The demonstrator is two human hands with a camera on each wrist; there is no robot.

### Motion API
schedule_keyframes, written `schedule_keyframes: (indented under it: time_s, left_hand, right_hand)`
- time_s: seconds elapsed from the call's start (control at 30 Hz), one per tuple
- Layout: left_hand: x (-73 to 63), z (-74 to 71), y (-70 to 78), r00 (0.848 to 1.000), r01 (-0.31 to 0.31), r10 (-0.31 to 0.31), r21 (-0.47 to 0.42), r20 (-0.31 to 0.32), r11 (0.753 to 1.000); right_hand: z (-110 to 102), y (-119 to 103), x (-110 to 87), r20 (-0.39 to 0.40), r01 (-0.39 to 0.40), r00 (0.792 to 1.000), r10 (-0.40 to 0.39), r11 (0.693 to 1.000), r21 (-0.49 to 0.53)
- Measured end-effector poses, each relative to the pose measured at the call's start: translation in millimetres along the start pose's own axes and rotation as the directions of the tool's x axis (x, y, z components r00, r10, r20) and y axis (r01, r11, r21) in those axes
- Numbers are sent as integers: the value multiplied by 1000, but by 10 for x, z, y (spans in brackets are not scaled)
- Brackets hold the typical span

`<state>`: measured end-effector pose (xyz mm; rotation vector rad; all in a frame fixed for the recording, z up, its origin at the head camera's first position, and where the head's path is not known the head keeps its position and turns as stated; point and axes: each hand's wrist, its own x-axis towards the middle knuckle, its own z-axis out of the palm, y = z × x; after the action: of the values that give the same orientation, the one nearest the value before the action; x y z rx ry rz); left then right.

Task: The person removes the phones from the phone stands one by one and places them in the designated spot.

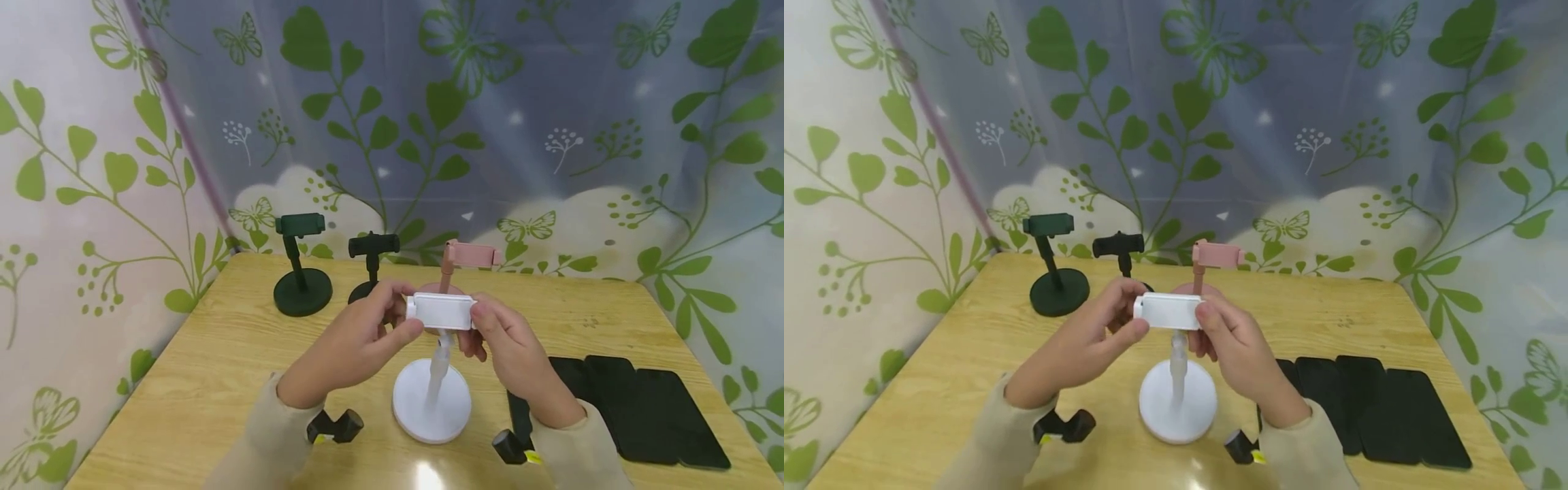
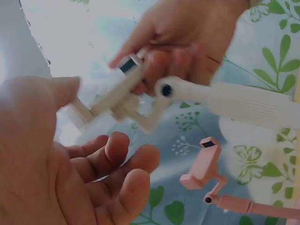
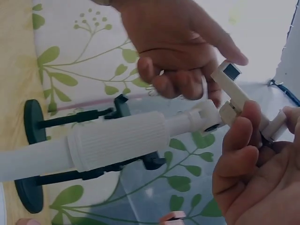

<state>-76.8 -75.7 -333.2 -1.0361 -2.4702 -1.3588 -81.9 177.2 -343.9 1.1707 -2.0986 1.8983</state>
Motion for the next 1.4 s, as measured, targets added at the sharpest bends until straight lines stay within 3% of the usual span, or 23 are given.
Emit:
schedule_keyframes:
  time_s: [0.17,0.3,0.4,0.5,0.67,0.83,0.9,1.0,1.13,1.27,1.4]
  left_hand:
    - [-16,-4,-93,998,19,-14,-80,65,997]
    - [-65,47,-217,987,86,-78,-54,138,995]
    - [-156,118,-326,975,149,-142,-33,169,988]
    - [-232,213,-472,958,189,-186,5,218,982]
    - [-391,314,-677,924,253,-259,56,282,966]
    - [-504,346,-772,897,316,-318,56,307,947]
    - [-519,350,-775,891,330,-334,66,308,942]
    - [-576,331,-790,894,331,-343,93,288,939]
    - [-611,288,-788,902,321,-340,112,265,940]
    - [-654,238,-777,899,324,-336,91,281,942]
    - [-691,209,-779,886,325,-333,79,321,942]
  right_hand:
    - [-56,-195,-23,-117,21,993,-17,999,30]
    - [-152,-314,-89,-218,-20,975,47,992,127]
    - [-264,-348,-184,-265,-32,959,99,969,246]
    - [-464,-388,-256,-311,-63,938,152,958,278]
    - [-871,-488,-261,-387,-142,896,217,967,214]
    - [-1183,-557,-172,-475,-225,857,202,974,7]
    - [-1296,-514,-105,-480,-281,854,201,954,-102]
    - [-1421,-319,13,-443,-360,868,224,899,-250]
    - [-1550,18,136,-400,-374,884,243,881,-290]
    - [-1621,364,220,-408,-343,883,231,912,-227]
    - [-1675,591,270,-420,-321,878,228,933,-164]
